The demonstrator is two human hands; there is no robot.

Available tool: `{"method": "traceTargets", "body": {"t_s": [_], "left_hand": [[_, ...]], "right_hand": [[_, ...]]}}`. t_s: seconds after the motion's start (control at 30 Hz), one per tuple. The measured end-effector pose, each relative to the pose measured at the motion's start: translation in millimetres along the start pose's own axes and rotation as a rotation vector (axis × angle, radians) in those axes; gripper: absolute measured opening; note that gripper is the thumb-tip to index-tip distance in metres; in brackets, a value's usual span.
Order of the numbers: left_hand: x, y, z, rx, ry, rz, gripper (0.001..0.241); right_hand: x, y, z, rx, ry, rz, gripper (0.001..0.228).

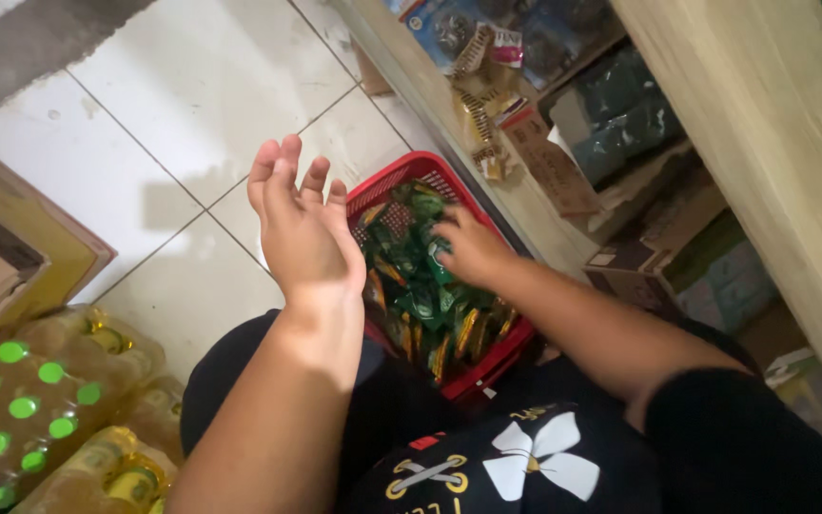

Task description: The person organizes small detergent pouches by taking them from a red basket and placing them onto a wooden shelf, then moves them back into the basket by hand.

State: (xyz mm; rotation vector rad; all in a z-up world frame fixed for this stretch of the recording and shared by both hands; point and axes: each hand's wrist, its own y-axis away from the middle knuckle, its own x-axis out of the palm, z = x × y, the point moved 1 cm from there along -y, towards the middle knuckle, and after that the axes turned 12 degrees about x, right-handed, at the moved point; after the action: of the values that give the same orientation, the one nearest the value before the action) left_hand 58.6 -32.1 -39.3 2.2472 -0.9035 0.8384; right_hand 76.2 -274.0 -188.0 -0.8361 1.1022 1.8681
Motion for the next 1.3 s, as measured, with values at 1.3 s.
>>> {"method": "traceTargets", "body": {"t_s": [1.3], "left_hand": [[-8,-11,38,-0.017,-0.060,0.037,0.041]], "right_hand": [[34,-40,-38,0.009,-0.093,-0.295,0.017]]}}
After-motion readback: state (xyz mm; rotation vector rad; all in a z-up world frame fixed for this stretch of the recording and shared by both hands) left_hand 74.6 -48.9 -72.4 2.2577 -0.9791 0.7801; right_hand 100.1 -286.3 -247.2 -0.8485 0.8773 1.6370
